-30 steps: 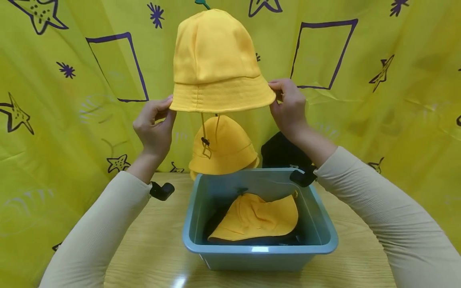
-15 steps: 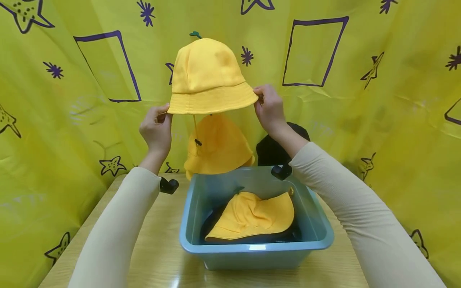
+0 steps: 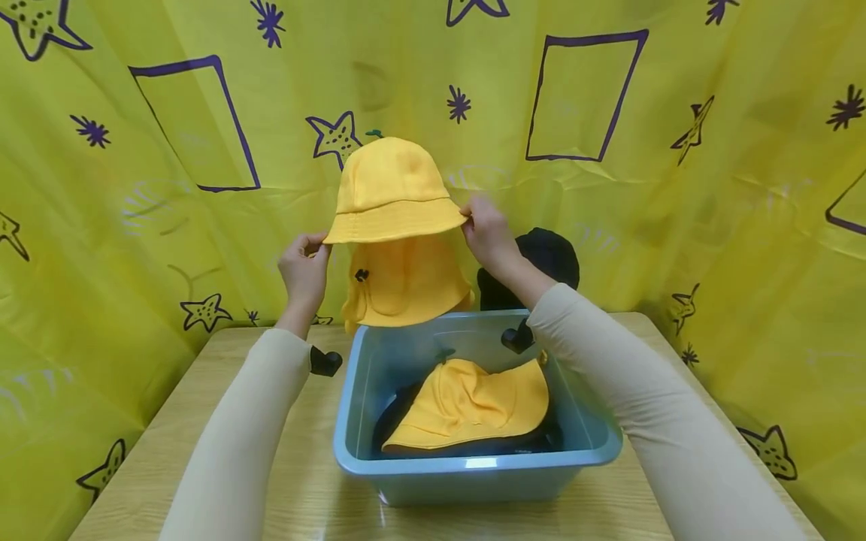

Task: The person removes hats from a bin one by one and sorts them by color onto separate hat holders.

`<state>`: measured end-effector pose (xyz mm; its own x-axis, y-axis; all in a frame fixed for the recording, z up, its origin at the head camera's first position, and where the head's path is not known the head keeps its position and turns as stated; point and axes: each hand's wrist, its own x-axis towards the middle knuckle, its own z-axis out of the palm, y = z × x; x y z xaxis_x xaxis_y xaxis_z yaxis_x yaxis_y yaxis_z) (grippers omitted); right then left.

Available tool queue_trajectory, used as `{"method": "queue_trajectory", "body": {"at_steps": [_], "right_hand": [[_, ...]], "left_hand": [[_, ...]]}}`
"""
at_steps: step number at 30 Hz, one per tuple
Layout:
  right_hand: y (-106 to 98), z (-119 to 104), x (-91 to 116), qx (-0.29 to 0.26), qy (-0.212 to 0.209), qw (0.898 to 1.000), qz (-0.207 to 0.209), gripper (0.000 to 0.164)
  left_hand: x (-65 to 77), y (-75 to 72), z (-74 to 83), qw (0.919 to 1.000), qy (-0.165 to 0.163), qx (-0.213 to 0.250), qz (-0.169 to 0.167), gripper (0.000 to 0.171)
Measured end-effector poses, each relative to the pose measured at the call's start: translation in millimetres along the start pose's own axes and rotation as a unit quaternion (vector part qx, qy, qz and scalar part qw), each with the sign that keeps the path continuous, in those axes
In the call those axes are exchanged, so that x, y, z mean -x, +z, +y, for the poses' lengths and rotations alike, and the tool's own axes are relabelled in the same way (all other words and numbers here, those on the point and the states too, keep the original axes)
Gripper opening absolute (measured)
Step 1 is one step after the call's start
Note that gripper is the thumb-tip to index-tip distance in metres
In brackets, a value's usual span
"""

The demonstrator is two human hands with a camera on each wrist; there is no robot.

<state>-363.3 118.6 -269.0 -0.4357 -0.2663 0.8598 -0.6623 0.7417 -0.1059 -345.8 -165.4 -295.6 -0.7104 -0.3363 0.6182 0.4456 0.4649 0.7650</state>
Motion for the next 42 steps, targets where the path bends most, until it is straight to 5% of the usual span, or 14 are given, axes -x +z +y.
{"method": "queue_trajectory", "body": {"at_steps": [7,17,22,28,36,42], "right_hand": [[1.3,-1.8,21.5,0.015,0.032,0.995,-0.097,0.005],[-3.2,-4.2,42.8,0.061,0.056,0.974,-0.213,0.018],[0.6,-3.8,51.2,0.088,0.064,0.956,-0.273,0.021],[10.3,-1.8,62.3,0.090,0.057,0.952,-0.287,0.019],[16.3,-0.8,67.0,0.078,0.065,0.947,-0.304,0.022],[18.0,-2.7,64.8,0.070,0.068,0.941,-0.325,0.019]], "left_hand": [[20.1,-8.5,-24.7,0.9949,-0.017,-0.045,-0.089,0.018],[42.5,-13.1,-52.6,0.9844,0.094,-0.077,-0.126,0.011],[52.1,-16.3,-63.3,0.9794,0.091,-0.078,-0.163,0.011],[60.8,-19.6,-77.4,0.9752,0.085,-0.085,-0.185,0.012],[67.0,-17.8,-85.5,0.9664,0.137,-0.114,-0.185,0.011],[67.5,-18.1,-87.6,0.9615,0.121,-0.137,-0.205,0.011]]}}
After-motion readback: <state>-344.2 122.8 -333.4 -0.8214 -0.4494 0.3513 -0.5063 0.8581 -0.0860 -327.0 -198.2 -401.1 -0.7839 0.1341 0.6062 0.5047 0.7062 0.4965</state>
